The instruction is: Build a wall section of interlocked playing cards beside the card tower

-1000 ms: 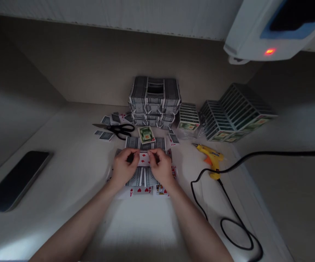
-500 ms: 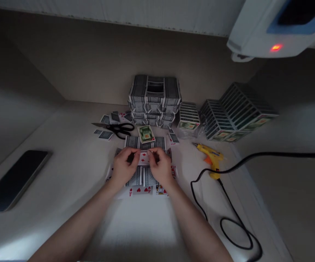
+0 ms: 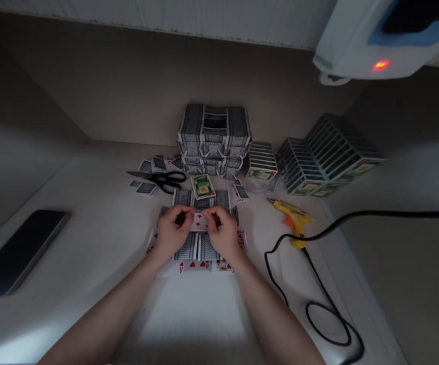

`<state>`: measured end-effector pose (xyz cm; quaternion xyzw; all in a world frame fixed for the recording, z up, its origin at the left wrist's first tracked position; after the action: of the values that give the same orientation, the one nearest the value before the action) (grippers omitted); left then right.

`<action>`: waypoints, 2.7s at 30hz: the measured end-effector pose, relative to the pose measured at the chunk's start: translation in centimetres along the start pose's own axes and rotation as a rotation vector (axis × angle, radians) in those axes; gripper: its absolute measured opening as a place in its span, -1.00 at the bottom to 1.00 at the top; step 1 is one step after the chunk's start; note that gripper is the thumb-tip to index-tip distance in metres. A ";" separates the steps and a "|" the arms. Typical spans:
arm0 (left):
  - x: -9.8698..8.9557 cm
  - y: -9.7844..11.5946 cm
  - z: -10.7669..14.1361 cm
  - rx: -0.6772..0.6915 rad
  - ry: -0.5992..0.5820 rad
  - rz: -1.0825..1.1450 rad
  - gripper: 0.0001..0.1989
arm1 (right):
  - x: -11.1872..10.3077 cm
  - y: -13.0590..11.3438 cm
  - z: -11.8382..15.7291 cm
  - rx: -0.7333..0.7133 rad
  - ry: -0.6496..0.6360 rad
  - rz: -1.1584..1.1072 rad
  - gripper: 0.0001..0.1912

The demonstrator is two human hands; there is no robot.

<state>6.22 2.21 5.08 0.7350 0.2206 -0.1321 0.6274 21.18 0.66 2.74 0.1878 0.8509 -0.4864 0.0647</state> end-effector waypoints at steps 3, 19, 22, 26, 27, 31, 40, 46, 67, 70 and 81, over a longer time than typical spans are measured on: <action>0.2 0.0 -0.1 0.004 -0.035 0.040 -0.88 | 0.0 0.2 0.0 0.016 0.003 0.009 -0.87; 0.3 0.7 0.2 0.047 -0.039 -0.032 -0.93 | 0.1 0.1 -0.3 0.037 -0.022 0.021 -0.82; 0.3 0.5 0.2 0.045 -0.029 -0.042 -0.93 | 0.1 -0.9 -0.4 -0.049 -0.035 0.084 -0.85; 0.5 -0.4 -0.1 -0.005 -0.058 0.015 -0.93 | 0.1 -1.3 -0.3 -0.090 -0.036 0.110 -0.88; 0.6 -0.5 -0.1 -0.019 -0.072 0.035 -0.93 | 0.0 -1.1 -0.3 -0.078 -0.030 0.111 -0.88; 0.7 -0.7 -0.3 -0.035 -0.096 0.079 -0.89 | -0.1 -0.2 -0.1 -0.031 -0.014 0.118 -0.87; 0.6 -0.1 -0.1 -0.009 -0.097 0.069 -0.89 | -0.1 -0.4 -0.1 -0.033 -0.020 0.132 -0.86; 0.6 -0.4 -0.1 -0.050 -0.093 0.066 -0.91 | 0.1 -1.4 -0.3 -0.112 -0.043 0.097 -0.92; 0.3 0.4 0.2 0.019 -0.041 0.001 -0.94 | 0.4 -0.3 -0.1 -0.037 -0.041 0.083 -0.89; 0.2 0.6 0.3 0.038 -0.037 -0.022 -0.94 | 0.2 -0.4 0.0 -0.044 -0.032 0.080 -0.89; 0.4 0.9 0.4 0.079 -0.048 -0.052 -0.95 | 0.4 -0.2 -0.1 0.017 -0.047 0.013 -0.85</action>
<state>7.02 1.75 5.55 0.7498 0.2188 -0.1746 0.5995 20.75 0.75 2.79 0.1824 0.8437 -0.4975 0.0861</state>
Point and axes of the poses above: each hand's wrist, its own z-axis away from the middle knuckle, its own x-axis out of the palm, y = z × x, the point moved 10 cm from there along -z, towards the middle knuckle, and after that the axes turned 14 degrees about -x, right-handed, at the moved point
